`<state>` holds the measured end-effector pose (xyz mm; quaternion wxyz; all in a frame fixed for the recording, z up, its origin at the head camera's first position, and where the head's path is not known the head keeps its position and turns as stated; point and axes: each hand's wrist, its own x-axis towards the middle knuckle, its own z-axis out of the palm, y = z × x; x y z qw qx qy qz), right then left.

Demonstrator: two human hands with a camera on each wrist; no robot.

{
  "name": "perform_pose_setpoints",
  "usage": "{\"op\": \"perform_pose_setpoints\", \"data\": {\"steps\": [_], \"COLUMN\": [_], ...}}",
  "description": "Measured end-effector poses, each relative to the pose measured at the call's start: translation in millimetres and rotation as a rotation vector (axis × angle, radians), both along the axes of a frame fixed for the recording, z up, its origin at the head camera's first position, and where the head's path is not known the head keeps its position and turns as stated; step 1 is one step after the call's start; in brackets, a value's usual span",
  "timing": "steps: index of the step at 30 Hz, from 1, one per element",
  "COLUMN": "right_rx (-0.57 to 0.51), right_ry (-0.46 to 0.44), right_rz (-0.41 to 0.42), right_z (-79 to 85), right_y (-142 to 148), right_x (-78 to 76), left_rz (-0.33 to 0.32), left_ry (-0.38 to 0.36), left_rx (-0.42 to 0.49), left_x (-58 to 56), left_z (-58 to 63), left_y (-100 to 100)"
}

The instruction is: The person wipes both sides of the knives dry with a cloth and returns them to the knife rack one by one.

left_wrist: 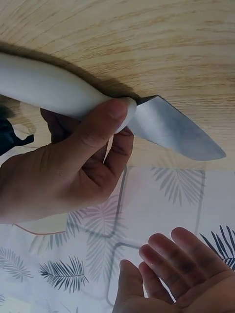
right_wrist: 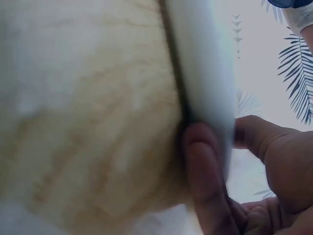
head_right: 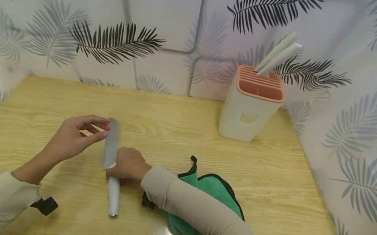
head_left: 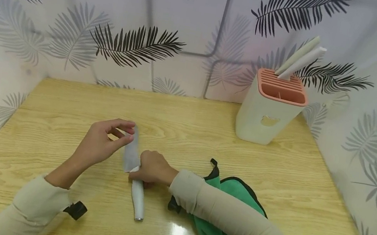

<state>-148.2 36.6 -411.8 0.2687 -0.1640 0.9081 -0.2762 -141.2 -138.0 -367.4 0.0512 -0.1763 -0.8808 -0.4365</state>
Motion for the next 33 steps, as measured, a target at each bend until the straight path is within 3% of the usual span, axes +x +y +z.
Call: {"op": "perform_pose_setpoints", "data": {"steps": [9, 19, 21, 23, 28, 33], "right_rx": [-0.238, -0.415, -0.434, -0.454, -0.484, -0.505], "right_ry": [-0.032, 0.032, 0.037, 0.04, 0.058, 0.072], "right_rz": [-0.029, -0.114, -0.127, -0.136, -0.169, -0.183], "right_z": [-9.0, 19.7, 25.4, 30.9, 44.3, 52.2], "right_y": [15, 43, 47, 52, 60, 66], "right_x": [-2.4, -14.2, -15.5, -16.3, -17.1, -15.8], "left_rz": [0.028, 0.06, 0.051, 0.02, -0.117, -0.26], "left_ry": [-0.037, -0.072, -0.133, -0.24, -0.522, -0.645], "left_rx": [0.01, 0.022, 0.028, 0.056, 0.151, 0.265], "left_x": [1.1, 3.7, 5.0, 5.6, 5.1, 6.4], "left_z": [-1.2, -3.8, -4.2, -4.7, -9.5, -18.2], "left_y": [-1, 6, 10, 13, 25, 40]}}
